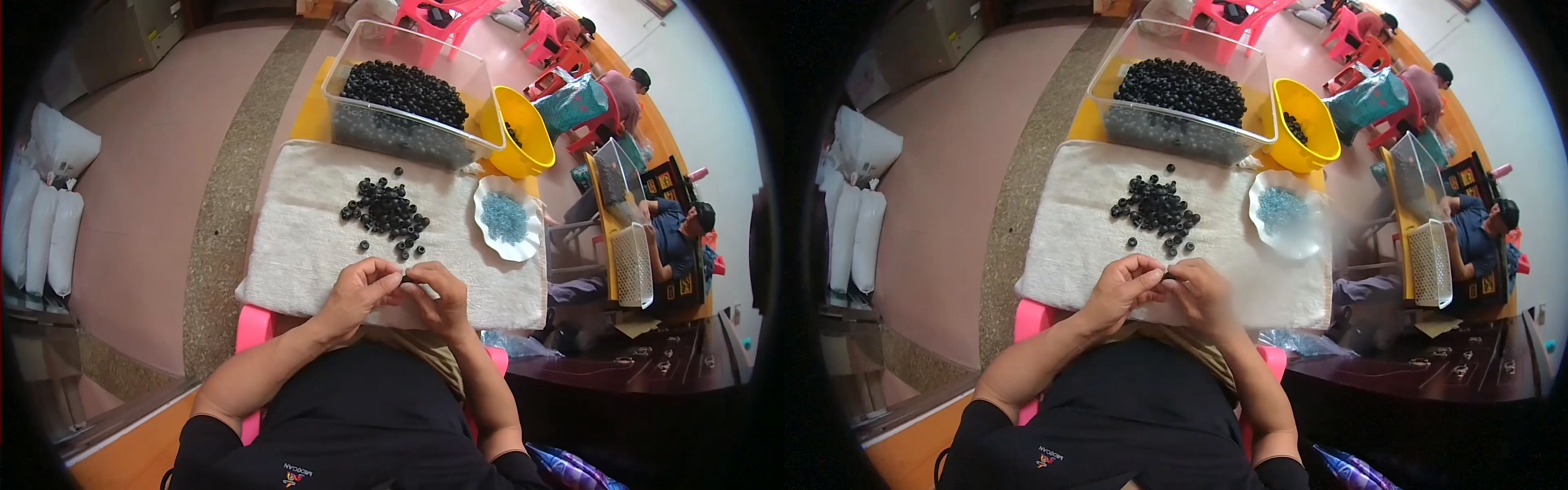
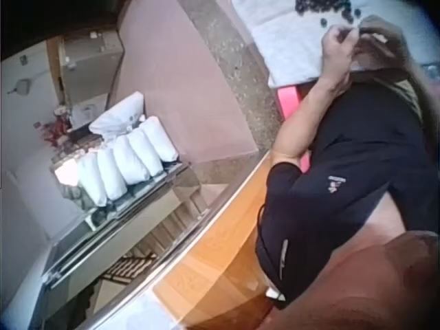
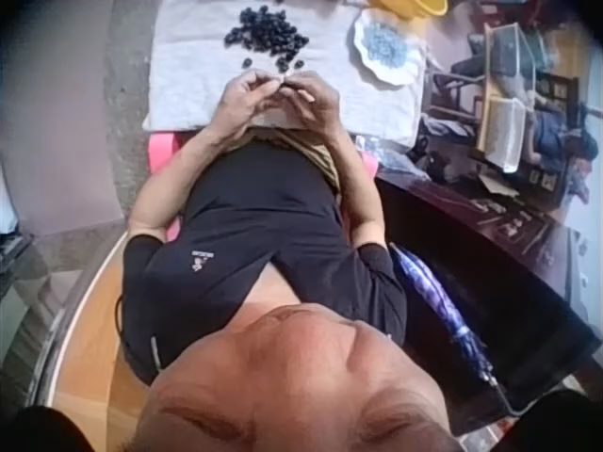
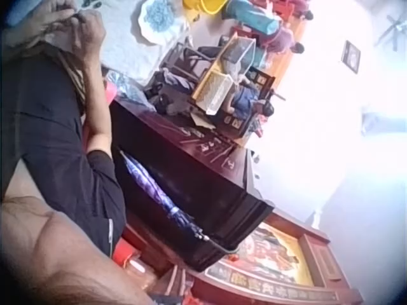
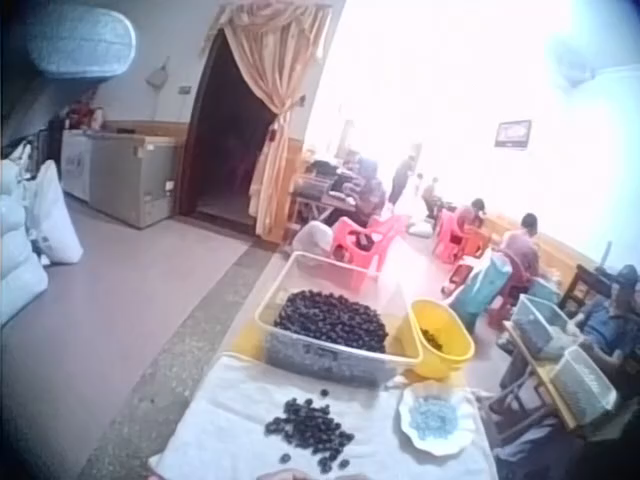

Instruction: Sorting small black components from a container onto a white cloth.

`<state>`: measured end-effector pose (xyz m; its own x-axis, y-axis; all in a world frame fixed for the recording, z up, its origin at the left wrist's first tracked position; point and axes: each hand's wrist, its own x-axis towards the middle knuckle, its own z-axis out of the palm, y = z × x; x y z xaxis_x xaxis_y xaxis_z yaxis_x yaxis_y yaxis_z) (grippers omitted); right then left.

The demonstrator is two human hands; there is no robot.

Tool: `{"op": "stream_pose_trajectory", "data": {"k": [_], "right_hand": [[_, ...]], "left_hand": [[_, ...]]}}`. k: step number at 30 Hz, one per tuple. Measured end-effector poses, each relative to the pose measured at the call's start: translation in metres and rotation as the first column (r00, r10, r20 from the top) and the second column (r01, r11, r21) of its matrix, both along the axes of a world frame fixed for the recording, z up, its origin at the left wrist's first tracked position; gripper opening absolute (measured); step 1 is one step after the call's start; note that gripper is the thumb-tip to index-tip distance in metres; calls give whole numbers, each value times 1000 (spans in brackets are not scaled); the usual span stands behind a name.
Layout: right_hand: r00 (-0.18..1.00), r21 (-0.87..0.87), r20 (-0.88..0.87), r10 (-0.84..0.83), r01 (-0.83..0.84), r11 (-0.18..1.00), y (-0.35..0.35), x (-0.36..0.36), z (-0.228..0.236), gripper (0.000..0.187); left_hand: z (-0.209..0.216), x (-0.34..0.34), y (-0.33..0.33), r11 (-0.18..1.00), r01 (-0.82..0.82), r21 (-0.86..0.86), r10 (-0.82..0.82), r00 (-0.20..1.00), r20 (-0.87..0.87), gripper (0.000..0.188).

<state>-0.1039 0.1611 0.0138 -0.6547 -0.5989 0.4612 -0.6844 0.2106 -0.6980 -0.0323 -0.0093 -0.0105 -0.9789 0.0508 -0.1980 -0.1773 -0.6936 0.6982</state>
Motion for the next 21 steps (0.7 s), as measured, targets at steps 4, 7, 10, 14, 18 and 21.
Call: {"op": "stream_pose_trajectory", "data": {"k": [4,7,10,14,18,21], "right_hand": [[999,-30,39,-8,9,1000,3,6,-6,21],[997,-77,73,13,-7,997,2,11,-8,20],[992,-117,120,43,-29,993,2,15,-9,20],[991,-171,119,68,-47,984,1,15,-8,19],[993,-132,80,86,-75,988,5,14,-7,23],[995,-132,65,77,-68,989,7,14,-12,28]], "left_hand": [[3,2,-1,996,91,-3,-91,996,14,14],[8,4,-2,992,117,51,-119,993,25,12],[6,3,-7,984,168,61,-170,985,29,11],[11,3,-7,979,196,53,-197,980,19,14],[11,2,-7,976,211,62,-214,976,39,17],[10,2,-6,968,237,80,-240,970,39,18]]}}
